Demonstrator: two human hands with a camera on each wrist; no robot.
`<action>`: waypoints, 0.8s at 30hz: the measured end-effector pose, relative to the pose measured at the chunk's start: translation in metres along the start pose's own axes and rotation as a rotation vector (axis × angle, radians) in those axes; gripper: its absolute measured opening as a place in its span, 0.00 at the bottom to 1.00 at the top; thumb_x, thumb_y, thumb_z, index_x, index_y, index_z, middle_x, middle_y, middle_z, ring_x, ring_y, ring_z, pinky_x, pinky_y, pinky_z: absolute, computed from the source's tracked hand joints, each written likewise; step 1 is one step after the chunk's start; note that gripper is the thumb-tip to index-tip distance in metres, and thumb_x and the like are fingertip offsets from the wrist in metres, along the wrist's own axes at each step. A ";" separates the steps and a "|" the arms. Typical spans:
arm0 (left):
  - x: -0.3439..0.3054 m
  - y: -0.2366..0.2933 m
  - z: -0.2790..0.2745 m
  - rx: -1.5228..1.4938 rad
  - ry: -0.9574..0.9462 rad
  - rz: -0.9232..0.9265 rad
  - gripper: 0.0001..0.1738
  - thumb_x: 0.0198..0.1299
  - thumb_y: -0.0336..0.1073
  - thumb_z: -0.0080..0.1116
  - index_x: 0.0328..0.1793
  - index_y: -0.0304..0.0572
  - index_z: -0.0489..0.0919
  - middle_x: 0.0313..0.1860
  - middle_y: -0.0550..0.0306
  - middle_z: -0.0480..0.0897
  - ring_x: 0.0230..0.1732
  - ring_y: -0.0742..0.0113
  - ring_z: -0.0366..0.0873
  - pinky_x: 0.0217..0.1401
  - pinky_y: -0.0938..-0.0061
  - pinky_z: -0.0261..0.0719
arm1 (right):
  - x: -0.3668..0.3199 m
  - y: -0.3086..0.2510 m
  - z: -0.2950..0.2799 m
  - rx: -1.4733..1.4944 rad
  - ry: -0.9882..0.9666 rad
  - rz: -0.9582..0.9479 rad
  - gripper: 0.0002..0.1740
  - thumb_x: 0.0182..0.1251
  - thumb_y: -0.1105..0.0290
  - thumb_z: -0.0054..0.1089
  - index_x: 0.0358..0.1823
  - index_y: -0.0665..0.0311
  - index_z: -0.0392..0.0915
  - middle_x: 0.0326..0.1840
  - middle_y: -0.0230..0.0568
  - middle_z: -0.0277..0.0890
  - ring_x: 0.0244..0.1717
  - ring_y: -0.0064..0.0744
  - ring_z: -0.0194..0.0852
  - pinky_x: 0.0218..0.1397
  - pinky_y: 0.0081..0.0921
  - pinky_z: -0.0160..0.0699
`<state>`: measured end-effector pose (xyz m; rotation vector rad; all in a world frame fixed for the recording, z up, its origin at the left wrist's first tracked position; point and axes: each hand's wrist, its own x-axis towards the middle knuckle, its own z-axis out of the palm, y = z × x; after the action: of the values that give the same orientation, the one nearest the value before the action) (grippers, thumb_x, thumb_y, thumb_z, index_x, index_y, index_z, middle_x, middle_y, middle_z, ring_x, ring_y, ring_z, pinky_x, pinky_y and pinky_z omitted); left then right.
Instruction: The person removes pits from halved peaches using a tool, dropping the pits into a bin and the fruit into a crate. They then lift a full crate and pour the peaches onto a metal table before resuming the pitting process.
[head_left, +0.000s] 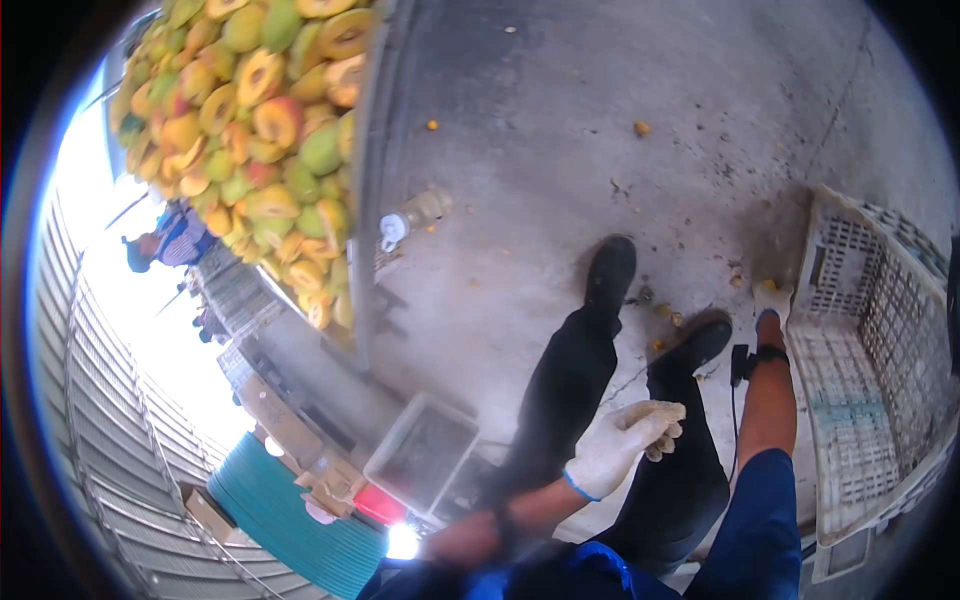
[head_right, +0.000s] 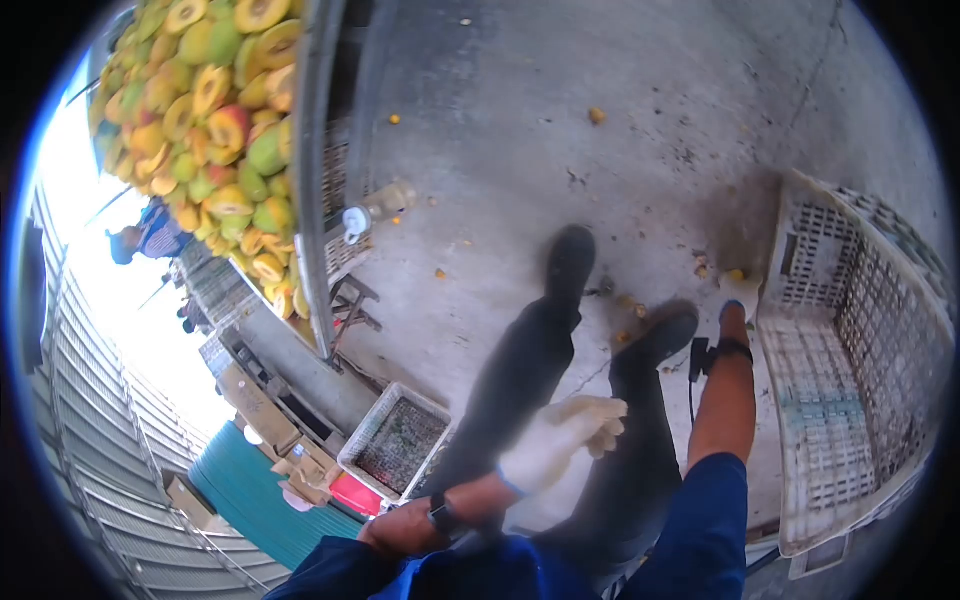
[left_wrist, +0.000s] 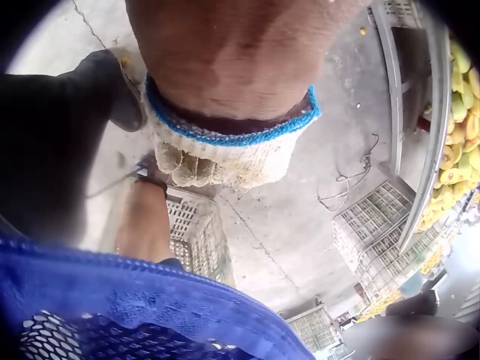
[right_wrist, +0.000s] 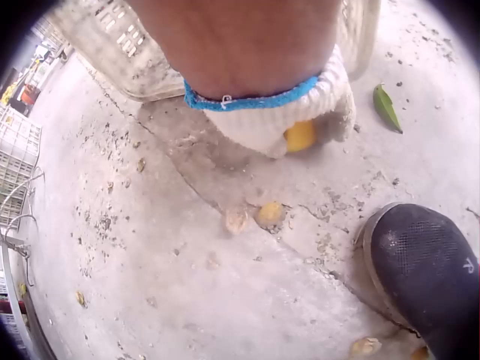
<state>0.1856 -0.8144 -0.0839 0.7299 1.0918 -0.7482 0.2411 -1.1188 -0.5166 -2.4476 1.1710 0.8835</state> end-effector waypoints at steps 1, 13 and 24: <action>0.000 -0.004 -0.001 -0.006 0.009 0.016 0.21 0.74 0.43 0.55 0.62 0.33 0.80 0.44 0.58 0.84 0.41 0.74 0.81 0.43 0.79 0.78 | -0.001 0.006 0.006 0.018 -0.131 0.041 0.37 0.50 0.54 0.71 0.64 0.53 0.74 0.55 0.53 0.83 0.53 0.53 0.85 0.56 0.46 0.84; -0.039 -0.030 -0.022 -0.141 0.076 0.059 0.29 0.75 0.60 0.49 0.67 0.45 0.73 0.46 0.56 0.81 0.41 0.66 0.81 0.45 0.67 0.81 | -0.389 -0.117 -0.259 0.727 -0.614 -0.761 0.25 0.59 0.74 0.72 0.57 0.62 0.74 0.47 0.38 0.81 0.48 0.29 0.79 0.54 0.28 0.80; -0.236 -0.005 0.042 -0.418 0.118 0.597 0.22 0.78 0.49 0.45 0.64 0.42 0.78 0.56 0.53 0.82 0.55 0.63 0.80 0.59 0.67 0.79 | -0.584 -0.077 -0.393 0.790 -0.670 -1.021 0.25 0.60 0.81 0.68 0.58 0.66 0.71 0.62 0.45 0.79 0.60 0.31 0.78 0.63 0.30 0.79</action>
<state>0.1363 -0.8122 0.1510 0.6911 1.0170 0.0342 0.1782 -0.9132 0.1579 -1.5213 -0.0587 0.6170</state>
